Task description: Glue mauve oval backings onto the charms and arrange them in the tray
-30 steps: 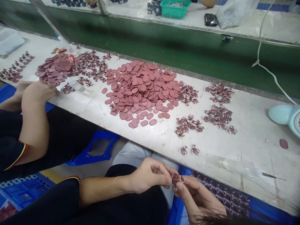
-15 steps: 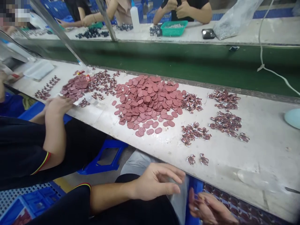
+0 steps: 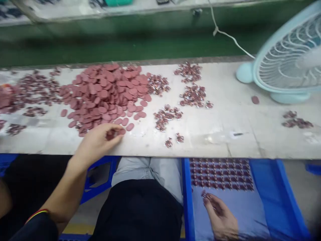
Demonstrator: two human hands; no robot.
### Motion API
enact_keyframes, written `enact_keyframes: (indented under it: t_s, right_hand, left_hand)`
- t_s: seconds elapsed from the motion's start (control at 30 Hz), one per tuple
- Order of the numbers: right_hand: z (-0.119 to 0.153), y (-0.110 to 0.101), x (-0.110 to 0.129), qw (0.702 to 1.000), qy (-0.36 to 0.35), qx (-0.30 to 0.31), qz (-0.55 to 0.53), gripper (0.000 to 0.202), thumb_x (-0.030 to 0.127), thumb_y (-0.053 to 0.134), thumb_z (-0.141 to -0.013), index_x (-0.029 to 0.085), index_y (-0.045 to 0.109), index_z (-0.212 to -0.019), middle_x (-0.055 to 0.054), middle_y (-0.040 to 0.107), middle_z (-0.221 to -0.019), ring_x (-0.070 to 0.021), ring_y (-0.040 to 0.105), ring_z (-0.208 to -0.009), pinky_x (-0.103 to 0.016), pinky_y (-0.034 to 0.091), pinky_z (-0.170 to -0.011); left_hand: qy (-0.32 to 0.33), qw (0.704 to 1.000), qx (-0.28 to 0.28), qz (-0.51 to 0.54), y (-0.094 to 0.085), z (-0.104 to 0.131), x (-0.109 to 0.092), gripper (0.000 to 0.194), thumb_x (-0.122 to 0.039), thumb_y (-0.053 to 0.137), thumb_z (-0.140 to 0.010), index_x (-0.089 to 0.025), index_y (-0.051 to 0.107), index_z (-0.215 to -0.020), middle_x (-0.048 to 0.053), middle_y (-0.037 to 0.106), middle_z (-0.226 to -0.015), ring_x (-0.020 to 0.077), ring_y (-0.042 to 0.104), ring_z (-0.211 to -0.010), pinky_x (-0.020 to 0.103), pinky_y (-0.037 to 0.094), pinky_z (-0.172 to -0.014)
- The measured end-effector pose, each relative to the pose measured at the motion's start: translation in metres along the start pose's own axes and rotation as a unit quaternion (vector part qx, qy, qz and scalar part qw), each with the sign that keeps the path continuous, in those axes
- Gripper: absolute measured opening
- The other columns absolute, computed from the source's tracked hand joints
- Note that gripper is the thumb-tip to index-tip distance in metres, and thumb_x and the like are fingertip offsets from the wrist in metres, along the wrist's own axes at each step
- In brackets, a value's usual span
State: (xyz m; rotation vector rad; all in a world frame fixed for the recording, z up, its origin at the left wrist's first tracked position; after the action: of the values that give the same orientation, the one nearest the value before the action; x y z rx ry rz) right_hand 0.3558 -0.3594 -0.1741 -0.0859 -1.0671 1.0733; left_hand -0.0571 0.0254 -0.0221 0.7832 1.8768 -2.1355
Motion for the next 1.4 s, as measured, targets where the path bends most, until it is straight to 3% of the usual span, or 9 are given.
enact_keyframes:
  t_s: [0.2,0.43,0.73,0.9,1.0,1.17,1.27,1.33,1.4]
  right_hand:
    - [0.003,0.024,-0.049,0.999,0.008,0.022,0.032,0.044,0.073,0.089,-0.080,0.033,0.097,-0.095,-0.009,0.101,-0.100,-0.0478,0.099,-0.103,-0.066,0.078,-0.107]
    - [-0.011,0.029,-0.060,0.999,-0.016,0.005,0.039,0.043,0.071,0.084,-0.090,0.031,0.085,-0.106,-0.010,0.098,-0.102,-0.0456,0.097,-0.107,-0.060,0.073,-0.105]
    - [-0.021,0.035,-0.057,0.999,-0.027,0.014,0.041,0.037,0.066,0.086,-0.087,0.033,0.081,-0.103,-0.005,0.093,-0.093,-0.0389,0.092,-0.095,-0.055,0.068,-0.095]
    - [-0.021,0.037,-0.053,0.999,-0.013,0.016,0.042,0.041,0.069,0.084,-0.084,0.033,0.081,-0.102,-0.008,0.094,-0.095,-0.0448,0.094,-0.102,-0.060,0.069,-0.102]
    - [-0.016,0.026,-0.044,0.999,0.005,0.003,0.034,0.047,0.072,0.092,-0.078,0.032,0.085,-0.100,-0.009,0.094,-0.097,-0.0458,0.093,-0.100,-0.061,0.072,-0.101]
    - [0.004,0.001,0.005,0.995,0.020,-0.007,-0.096,0.054,0.078,0.104,-0.069,0.033,0.093,-0.096,-0.007,0.094,-0.088,-0.0388,0.092,-0.083,-0.053,0.079,-0.076]
    - [0.004,0.015,0.070,0.963,-0.006,0.063,-0.263,0.058,0.089,0.094,-0.080,0.032,0.091,-0.091,-0.001,0.077,-0.072,-0.0218,0.069,-0.054,-0.034,0.060,-0.044]
    - [-0.008,0.041,0.123,0.924,-0.018,0.157,-0.347,0.078,0.101,0.068,-0.098,0.028,0.096,-0.105,0.004,0.064,-0.072,-0.0111,0.047,-0.046,-0.021,0.035,-0.033]
    - [-0.021,0.077,0.183,0.791,-0.002,0.339,-0.509,0.096,0.097,0.062,-0.104,0.010,0.096,-0.128,0.008,0.058,-0.079,-0.0002,0.037,-0.045,-0.010,0.014,-0.037]
  left_hand:
    - [-0.061,0.994,0.038,0.076,-0.007,-0.003,-0.008,0.047,-0.068,0.088,-0.097,-0.024,0.083,-0.113,0.000,0.092,-0.108,0.0187,0.075,-0.092,0.030,0.065,-0.087]
    - [-0.061,0.981,-0.034,0.181,-0.021,0.003,-0.030,0.040,-0.053,0.104,-0.089,-0.029,0.077,-0.106,-0.002,0.081,-0.097,0.0197,0.074,-0.088,0.035,0.062,-0.079]
    - [-0.029,0.959,-0.026,0.281,-0.003,0.012,-0.038,0.043,-0.058,0.107,-0.095,-0.027,0.077,-0.099,-0.004,0.077,-0.079,0.0135,0.064,-0.068,0.031,0.054,-0.061]
    - [-0.064,0.935,-0.016,0.349,0.000,0.015,-0.033,0.034,-0.047,0.113,-0.090,-0.029,0.092,-0.110,0.000,0.084,-0.085,0.0203,0.075,-0.078,0.033,0.060,-0.062]
    - [-0.096,0.917,0.015,0.387,0.003,0.021,-0.015,0.042,-0.044,0.113,-0.089,-0.032,0.098,-0.126,0.005,0.096,-0.117,0.0252,0.084,-0.090,0.031,0.064,-0.061]
    - [-0.118,0.855,0.086,0.497,0.032,0.037,-0.004,0.052,-0.041,0.117,-0.080,-0.033,0.102,-0.129,0.013,0.097,-0.144,0.0192,0.081,-0.078,0.019,0.049,-0.042]
    - [-0.103,0.774,0.159,0.604,0.070,0.048,-0.029,0.048,-0.041,0.118,-0.080,-0.031,0.102,-0.124,0.015,0.098,-0.140,0.0149,0.076,-0.070,0.014,0.043,-0.039]
    - [-0.101,0.710,0.215,0.663,0.099,0.056,-0.052,0.048,-0.043,0.118,-0.082,-0.030,0.101,-0.125,0.015,0.098,-0.138,0.0144,0.077,-0.071,0.014,0.048,-0.042]
    - [-0.108,0.654,0.253,0.705,0.125,0.065,-0.072,0.051,-0.043,0.119,-0.082,-0.029,0.100,-0.127,0.014,0.098,-0.130,0.0149,0.079,-0.074,0.014,0.053,-0.047]
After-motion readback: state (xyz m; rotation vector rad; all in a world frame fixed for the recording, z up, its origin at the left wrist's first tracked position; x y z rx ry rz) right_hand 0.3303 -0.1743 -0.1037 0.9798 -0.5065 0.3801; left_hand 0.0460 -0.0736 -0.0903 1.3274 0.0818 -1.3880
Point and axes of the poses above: each hand's wrist, its own z-axis away from the middle knuckle, its own y-axis out of the palm, x = y × z, the point moved 7 cm from there along -z, towards the middle knuckle
